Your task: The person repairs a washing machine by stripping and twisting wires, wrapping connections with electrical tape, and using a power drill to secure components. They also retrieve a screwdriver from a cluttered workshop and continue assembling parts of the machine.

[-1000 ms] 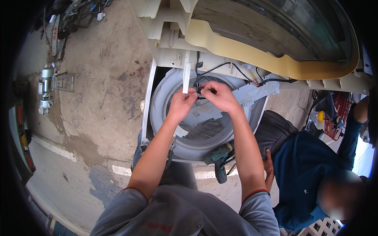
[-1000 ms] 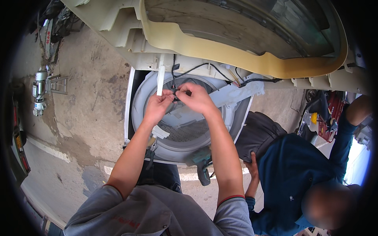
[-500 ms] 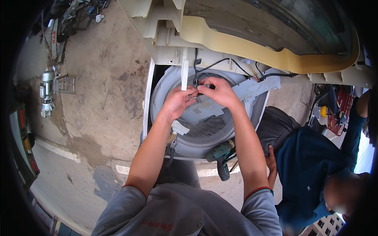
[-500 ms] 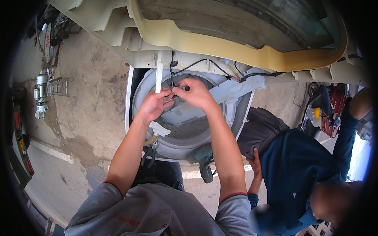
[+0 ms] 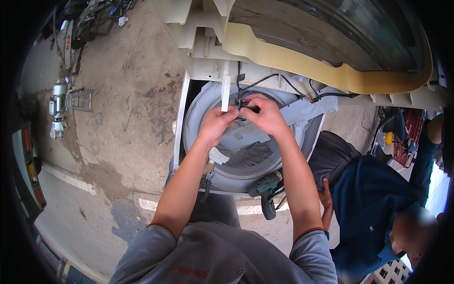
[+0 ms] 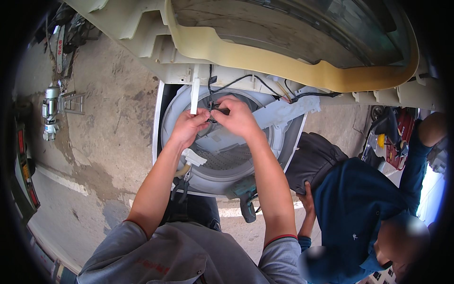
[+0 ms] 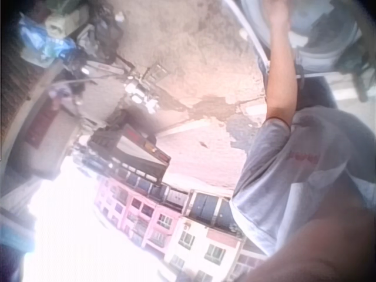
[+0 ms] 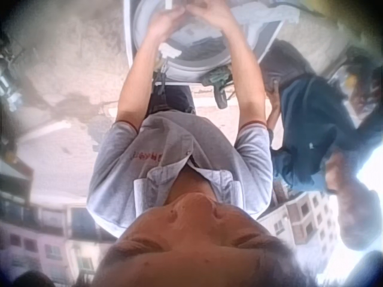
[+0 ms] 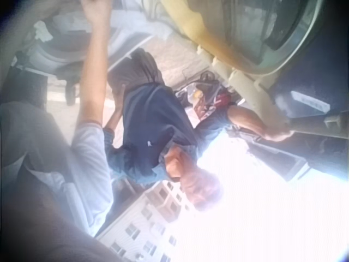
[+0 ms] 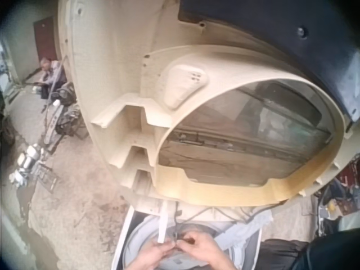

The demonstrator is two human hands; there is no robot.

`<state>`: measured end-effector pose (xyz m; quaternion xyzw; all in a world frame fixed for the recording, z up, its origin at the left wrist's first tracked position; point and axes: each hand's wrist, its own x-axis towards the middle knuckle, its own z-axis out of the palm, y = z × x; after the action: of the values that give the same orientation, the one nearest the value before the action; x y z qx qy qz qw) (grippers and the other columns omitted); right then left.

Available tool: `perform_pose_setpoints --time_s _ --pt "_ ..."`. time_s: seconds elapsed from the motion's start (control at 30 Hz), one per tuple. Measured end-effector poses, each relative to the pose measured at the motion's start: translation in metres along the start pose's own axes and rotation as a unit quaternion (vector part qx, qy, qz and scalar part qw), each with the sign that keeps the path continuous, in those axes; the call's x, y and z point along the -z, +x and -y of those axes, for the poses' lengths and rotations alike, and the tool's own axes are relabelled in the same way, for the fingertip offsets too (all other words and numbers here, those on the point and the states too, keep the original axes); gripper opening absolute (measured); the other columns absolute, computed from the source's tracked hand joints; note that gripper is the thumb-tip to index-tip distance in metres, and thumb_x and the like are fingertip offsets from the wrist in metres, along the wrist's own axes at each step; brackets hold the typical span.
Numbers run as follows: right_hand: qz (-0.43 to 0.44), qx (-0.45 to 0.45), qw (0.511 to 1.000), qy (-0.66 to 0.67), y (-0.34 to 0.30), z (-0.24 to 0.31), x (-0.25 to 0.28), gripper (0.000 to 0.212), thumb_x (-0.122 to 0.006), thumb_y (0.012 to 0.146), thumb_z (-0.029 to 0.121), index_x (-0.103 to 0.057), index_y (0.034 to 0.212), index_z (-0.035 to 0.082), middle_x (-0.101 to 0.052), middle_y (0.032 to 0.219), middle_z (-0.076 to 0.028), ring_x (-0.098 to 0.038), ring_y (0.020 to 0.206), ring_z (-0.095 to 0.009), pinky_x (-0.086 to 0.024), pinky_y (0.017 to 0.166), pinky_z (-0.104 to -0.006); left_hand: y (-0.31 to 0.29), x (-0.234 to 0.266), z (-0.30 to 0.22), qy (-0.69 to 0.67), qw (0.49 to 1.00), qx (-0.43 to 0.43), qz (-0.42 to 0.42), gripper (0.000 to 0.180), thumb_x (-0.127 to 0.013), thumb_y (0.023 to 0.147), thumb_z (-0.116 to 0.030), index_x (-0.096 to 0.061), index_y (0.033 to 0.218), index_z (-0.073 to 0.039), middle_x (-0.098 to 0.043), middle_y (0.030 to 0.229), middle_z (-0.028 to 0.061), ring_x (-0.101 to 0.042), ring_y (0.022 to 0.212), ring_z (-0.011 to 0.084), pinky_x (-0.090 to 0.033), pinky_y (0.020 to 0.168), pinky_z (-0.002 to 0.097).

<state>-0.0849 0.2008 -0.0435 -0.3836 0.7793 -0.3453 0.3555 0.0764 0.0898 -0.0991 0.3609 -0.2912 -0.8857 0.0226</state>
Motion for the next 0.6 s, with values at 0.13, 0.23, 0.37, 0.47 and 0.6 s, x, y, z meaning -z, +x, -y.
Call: perform_pose_setpoints --time_s 0.13,0.23,0.37,0.47,0.6 --pt "-0.078 0.074 0.991 -0.076 -0.002 0.001 -0.004 0.028 -0.077 0.083 0.023 -0.07 0.096 -0.002 -0.062 0.11 -0.017 -0.065 0.091 -0.032 -0.054 0.081 -0.0367 -0.003 0.0 -0.003 -0.092 0.994 0.048 0.019 0.011 -0.073 0.091 -0.013 -0.069 0.099 -0.007 -0.069 0.096 0.0047 -0.066 0.088 0.018 -0.054 0.085 0.035" --pt "-0.093 0.057 0.989 -0.104 0.0 -0.011 -0.013 0.027 -0.075 0.087 0.02 -0.07 0.103 -0.001 -0.058 0.106 -0.014 -0.063 0.09 -0.028 -0.053 0.082 -0.0347 -0.005 -0.002 0.0 -0.168 0.981 0.092 0.02 0.012 -0.074 0.091 -0.014 -0.067 0.099 -0.008 -0.067 0.094 0.0038 -0.065 0.089 0.0183 -0.053 0.086 0.0378" --pt "0.037 -0.109 0.985 0.132 0.01 -0.018 -0.02 0.028 -0.071 0.091 0.016 -0.068 0.114 0.001 -0.063 0.112 -0.015 -0.064 0.095 -0.022 -0.052 0.086 -0.0324 -0.006 -0.004 0.008 -0.231 0.965 0.124 0.022 0.011 -0.074 0.09 -0.015 -0.066 0.098 -0.011 -0.066 0.094 0.0023 -0.064 0.092 0.0187 -0.051 0.089 0.0423" --pt "0.042 -0.122 0.947 0.293 0.014 -0.027 -0.032 0.027 -0.067 0.094 0.012 -0.066 0.119 0.0 -0.067 0.112 -0.013 -0.064 0.1 -0.019 -0.051 0.087 -0.0316 -0.003 -0.002 0.007 -0.219 0.966 0.132 0.032 0.012 -0.074 0.09 -0.015 -0.065 0.098 -0.013 -0.066 0.094 0.0006 -0.063 0.094 0.0183 -0.048 0.089 0.043" --pt "-0.086 -0.083 0.97 0.212 0.009 -0.018 -0.04 0.029 -0.064 0.095 0.006 -0.064 0.123 0.001 -0.069 0.109 -0.008 -0.061 0.097 -0.016 -0.05 0.088 -0.0314 -0.003 -0.004 0.004 -0.183 0.977 0.109 0.001 0.017 -0.072 0.091 -0.014 -0.062 0.104 -0.016 -0.066 0.096 -0.0011 -0.063 0.094 0.0172 -0.046 0.088 0.0412"
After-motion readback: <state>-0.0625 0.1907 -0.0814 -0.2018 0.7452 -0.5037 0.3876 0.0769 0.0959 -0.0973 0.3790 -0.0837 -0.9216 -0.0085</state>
